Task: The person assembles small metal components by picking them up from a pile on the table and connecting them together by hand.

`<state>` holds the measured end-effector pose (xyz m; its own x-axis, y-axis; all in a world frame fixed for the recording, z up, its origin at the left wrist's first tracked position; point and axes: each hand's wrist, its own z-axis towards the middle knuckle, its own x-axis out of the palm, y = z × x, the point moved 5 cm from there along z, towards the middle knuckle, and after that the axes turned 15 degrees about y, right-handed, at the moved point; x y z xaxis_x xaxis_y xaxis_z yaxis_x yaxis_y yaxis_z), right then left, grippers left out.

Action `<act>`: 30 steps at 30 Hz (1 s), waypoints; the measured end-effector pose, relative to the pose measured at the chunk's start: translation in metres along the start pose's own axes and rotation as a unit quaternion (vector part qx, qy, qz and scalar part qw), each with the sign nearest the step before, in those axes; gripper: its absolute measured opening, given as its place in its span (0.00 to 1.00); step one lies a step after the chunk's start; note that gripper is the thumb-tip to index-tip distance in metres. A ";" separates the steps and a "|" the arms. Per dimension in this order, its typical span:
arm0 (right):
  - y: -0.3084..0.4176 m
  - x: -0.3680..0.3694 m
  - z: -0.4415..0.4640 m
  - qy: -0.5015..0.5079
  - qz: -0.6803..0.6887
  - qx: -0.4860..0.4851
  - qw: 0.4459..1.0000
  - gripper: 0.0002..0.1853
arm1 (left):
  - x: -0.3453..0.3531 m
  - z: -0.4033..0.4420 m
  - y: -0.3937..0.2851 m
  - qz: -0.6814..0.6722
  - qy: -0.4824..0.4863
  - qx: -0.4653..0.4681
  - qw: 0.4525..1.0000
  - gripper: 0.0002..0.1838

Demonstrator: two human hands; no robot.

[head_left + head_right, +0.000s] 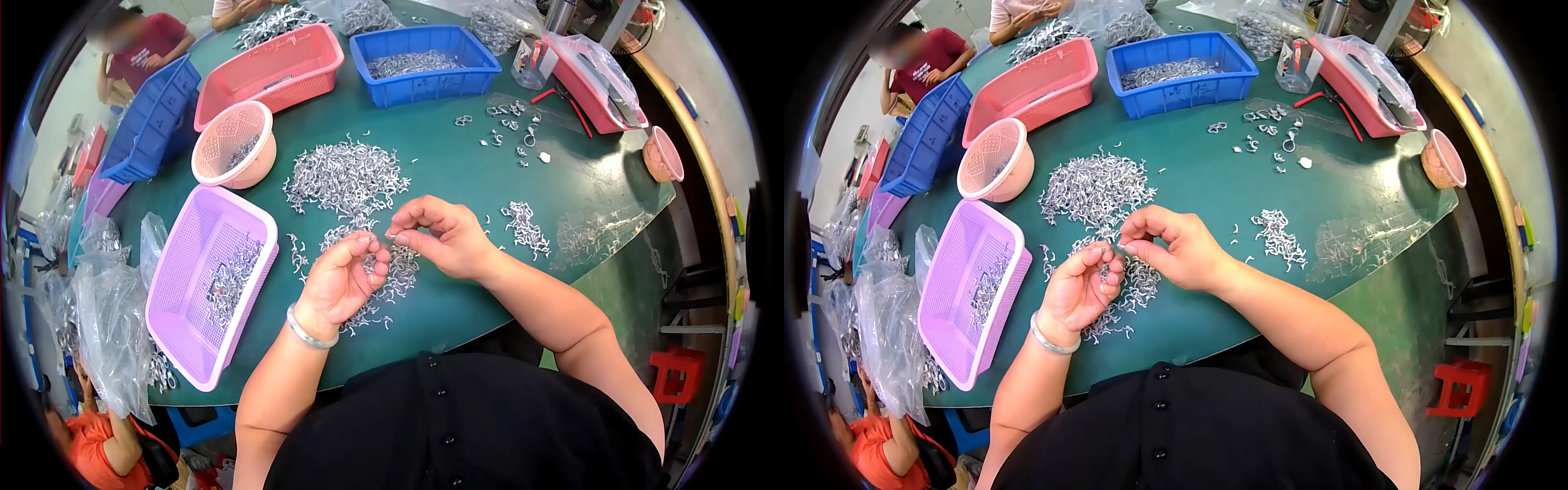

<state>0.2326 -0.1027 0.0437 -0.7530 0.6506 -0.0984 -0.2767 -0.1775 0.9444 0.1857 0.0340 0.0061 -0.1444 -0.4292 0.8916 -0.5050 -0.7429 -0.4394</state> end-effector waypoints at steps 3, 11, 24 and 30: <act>0.000 -0.001 0.000 -0.001 -0.011 -0.002 1.000 0.08 | 0.000 0.000 0.001 -0.026 0.008 -0.009 1.000 0.09; 0.001 0.000 0.000 -0.005 -0.041 -0.008 0.999 0.08 | -0.002 0.000 0.000 -0.013 0.007 -0.011 1.000 0.08; 0.006 0.002 -0.001 0.001 -0.111 -0.029 0.993 0.10 | 0.006 -0.001 -0.003 0.126 -0.041 0.017 0.991 0.08; 0.017 0.005 0.000 0.006 -0.210 -0.037 0.977 0.10 | 0.005 -0.001 -0.001 0.142 -0.014 0.013 0.990 0.07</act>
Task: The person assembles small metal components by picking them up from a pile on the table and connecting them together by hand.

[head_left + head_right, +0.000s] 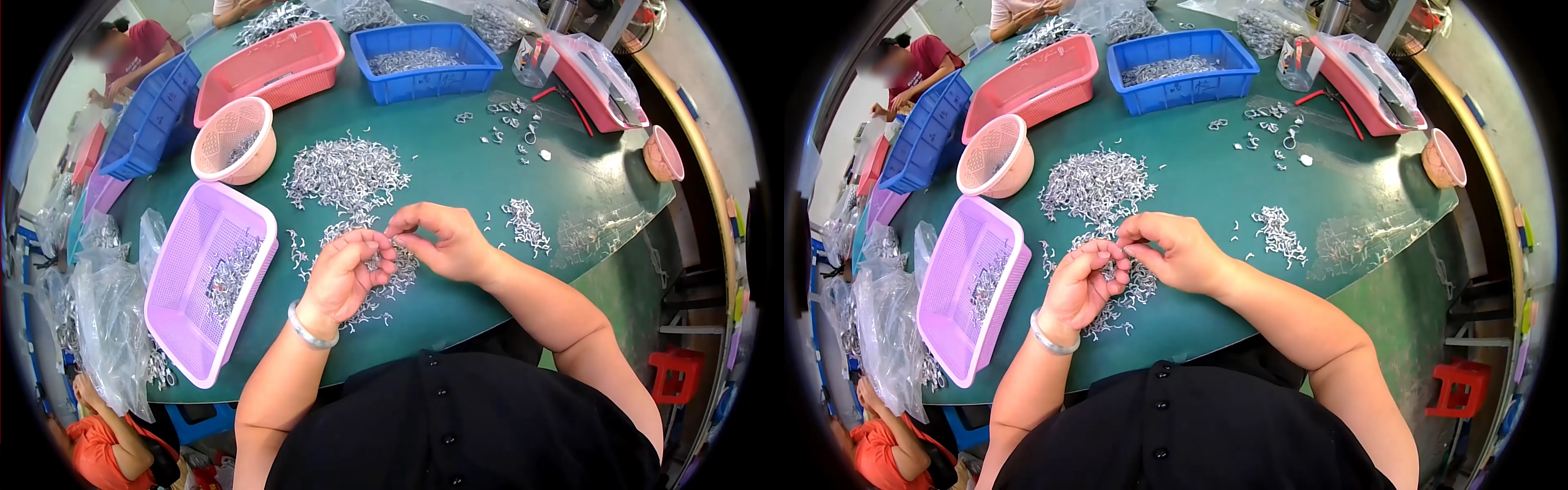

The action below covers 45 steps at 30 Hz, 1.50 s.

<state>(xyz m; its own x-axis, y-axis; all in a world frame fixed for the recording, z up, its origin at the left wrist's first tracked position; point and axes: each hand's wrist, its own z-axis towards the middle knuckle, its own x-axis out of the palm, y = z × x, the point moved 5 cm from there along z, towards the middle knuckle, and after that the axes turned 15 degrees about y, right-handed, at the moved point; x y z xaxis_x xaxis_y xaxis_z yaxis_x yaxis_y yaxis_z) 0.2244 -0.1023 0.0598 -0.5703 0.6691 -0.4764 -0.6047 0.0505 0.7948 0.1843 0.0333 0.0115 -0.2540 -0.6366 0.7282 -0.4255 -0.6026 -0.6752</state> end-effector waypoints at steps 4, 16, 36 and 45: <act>0.006 0.002 0.002 0.015 -0.089 -0.034 0.995 0.10 | 0.003 0.000 0.001 0.009 -0.008 -0.006 1.000 0.06; -0.006 -0.007 -0.002 -0.019 -0.028 0.005 0.999 0.12 | 0.003 0.000 0.001 0.042 -0.027 0.018 0.999 0.03; -0.024 -0.002 -0.008 0.172 -0.196 0.055 0.964 0.05 | -0.005 -0.001 -0.007 -0.047 -0.016 0.042 0.998 0.03; -0.036 -0.005 -0.012 0.108 0.100 0.133 0.980 0.03 | -0.001 0.000 -0.004 0.037 -0.015 0.016 0.999 0.08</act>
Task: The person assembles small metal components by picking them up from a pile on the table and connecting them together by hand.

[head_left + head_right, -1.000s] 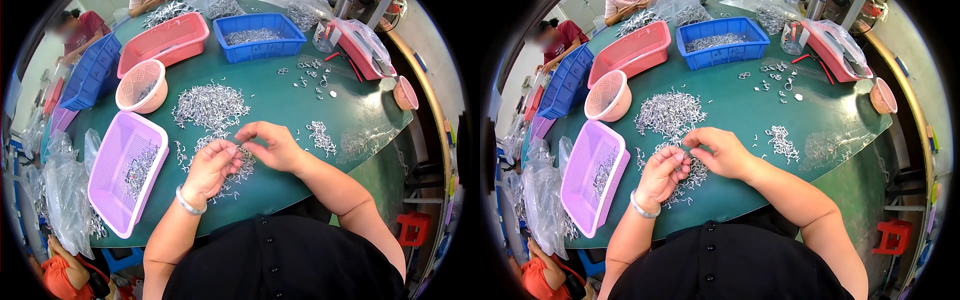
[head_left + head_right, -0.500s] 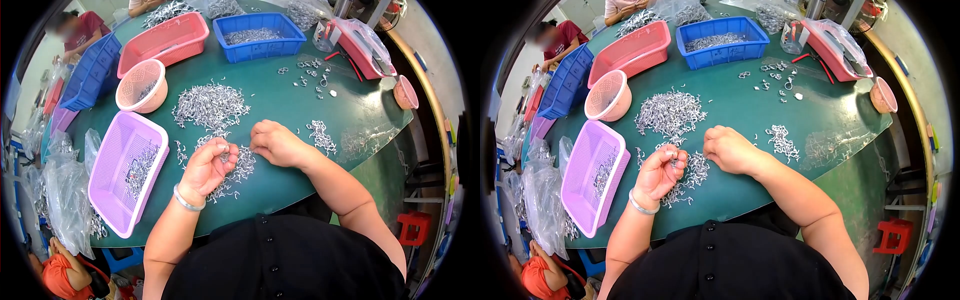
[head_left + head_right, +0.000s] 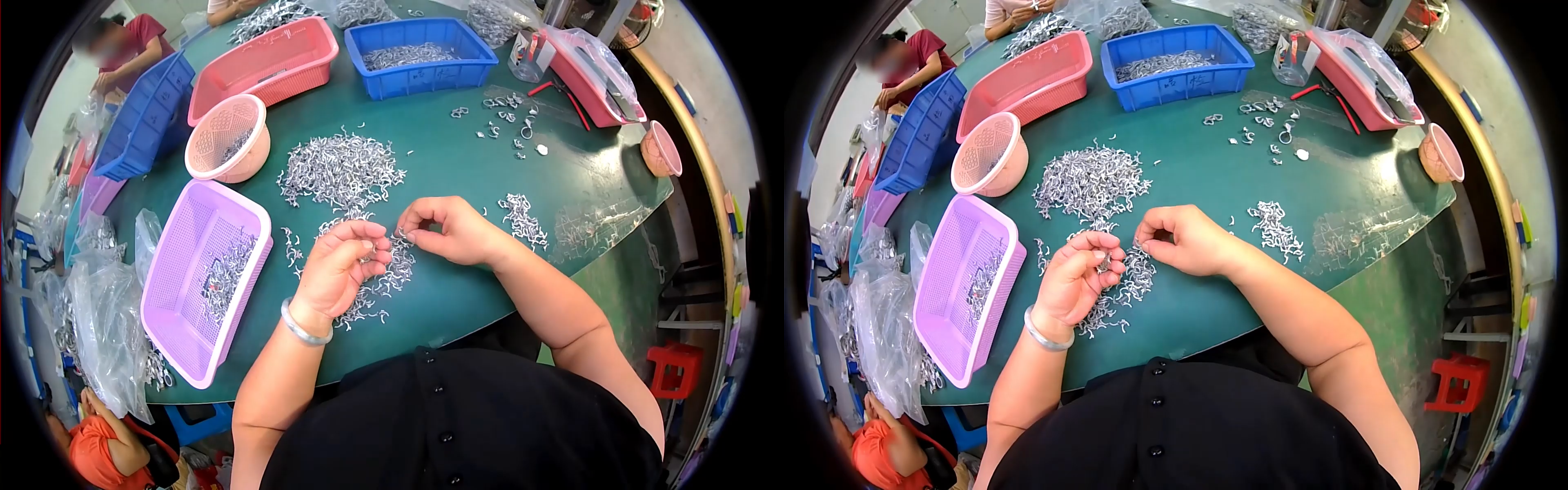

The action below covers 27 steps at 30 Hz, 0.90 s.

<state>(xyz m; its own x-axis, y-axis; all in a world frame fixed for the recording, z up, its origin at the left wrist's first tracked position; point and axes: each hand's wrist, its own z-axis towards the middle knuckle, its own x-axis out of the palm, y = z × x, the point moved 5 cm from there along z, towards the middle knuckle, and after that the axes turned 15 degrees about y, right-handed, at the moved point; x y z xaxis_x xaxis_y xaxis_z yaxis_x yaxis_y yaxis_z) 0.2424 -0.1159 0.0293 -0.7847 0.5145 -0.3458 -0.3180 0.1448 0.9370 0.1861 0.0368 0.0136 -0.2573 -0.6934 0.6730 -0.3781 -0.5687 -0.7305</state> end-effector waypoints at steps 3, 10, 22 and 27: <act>-0.006 0.002 0.001 -0.002 0.093 0.008 0.996 0.04 | 0.002 0.000 0.003 0.028 -0.009 -0.022 0.999 0.08; 0.003 0.007 0.002 -0.021 0.043 -0.025 0.999 0.04 | 0.002 -0.001 0.006 0.052 -0.028 -0.047 0.997 0.06; 0.019 0.009 0.002 -0.040 -0.061 -0.083 0.994 0.05 | 0.000 0.000 0.009 0.102 -0.042 -0.055 0.992 0.06; 0.017 0.010 0.002 -0.047 0.016 -0.050 0.998 0.06 | 0.000 0.000 0.010 0.099 -0.044 -0.049 0.993 0.06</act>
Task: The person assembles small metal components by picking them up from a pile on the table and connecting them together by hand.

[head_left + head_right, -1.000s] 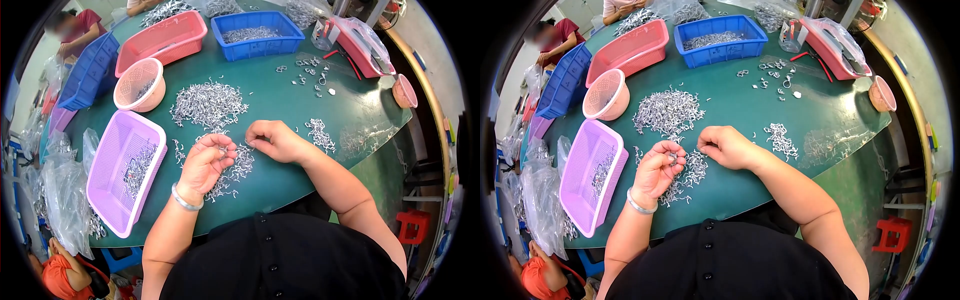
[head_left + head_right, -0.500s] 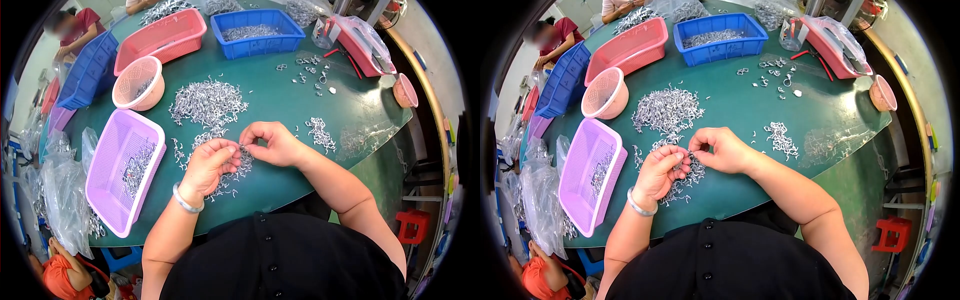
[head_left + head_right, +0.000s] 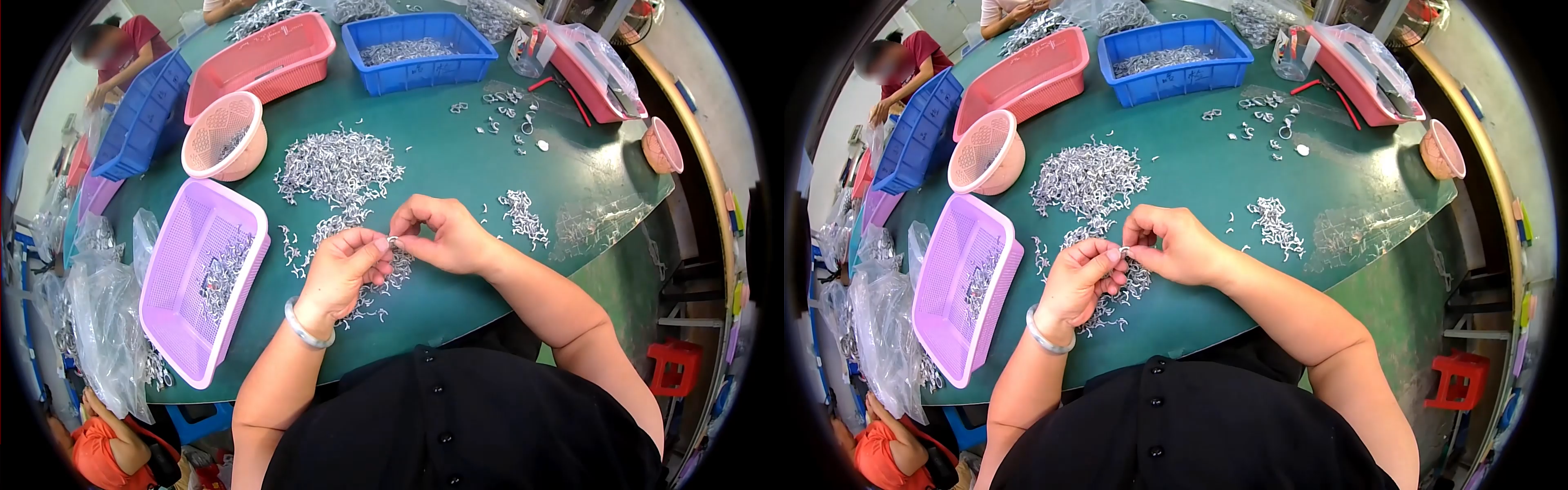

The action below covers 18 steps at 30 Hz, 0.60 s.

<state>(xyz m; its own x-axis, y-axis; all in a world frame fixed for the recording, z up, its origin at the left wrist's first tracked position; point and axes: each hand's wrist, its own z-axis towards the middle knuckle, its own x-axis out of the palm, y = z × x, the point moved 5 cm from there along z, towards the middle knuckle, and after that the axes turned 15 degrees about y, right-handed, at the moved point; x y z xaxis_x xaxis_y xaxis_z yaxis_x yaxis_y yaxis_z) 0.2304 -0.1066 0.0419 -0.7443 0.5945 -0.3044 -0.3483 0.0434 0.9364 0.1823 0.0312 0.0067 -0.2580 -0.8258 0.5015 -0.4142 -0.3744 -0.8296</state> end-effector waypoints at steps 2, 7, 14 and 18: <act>-0.001 0.001 0.001 -0.008 0.020 -0.009 1.000 0.06 | 0.000 0.000 0.000 0.002 -0.003 0.001 1.000 0.06; -0.002 0.000 0.001 -0.017 0.026 -0.032 0.999 0.06 | 0.002 -0.001 -0.002 -0.028 0.004 -0.023 0.999 0.08; 0.002 0.000 0.000 -0.025 0.023 -0.050 0.998 0.07 | 0.005 -0.002 0.002 -0.071 0.034 -0.053 0.996 0.08; 0.000 -0.002 -0.001 -0.028 0.084 -0.052 0.995 0.07 | 0.003 -0.001 0.002 -0.075 0.040 -0.033 0.996 0.07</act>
<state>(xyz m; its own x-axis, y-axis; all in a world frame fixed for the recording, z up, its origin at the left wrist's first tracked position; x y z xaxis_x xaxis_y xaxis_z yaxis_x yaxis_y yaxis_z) 0.2316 -0.1087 0.0428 -0.7649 0.6306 -0.1314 -0.2809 -0.1429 0.9490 0.1797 0.0286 0.0068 -0.2571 -0.7257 0.6382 -0.5084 -0.4600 -0.7279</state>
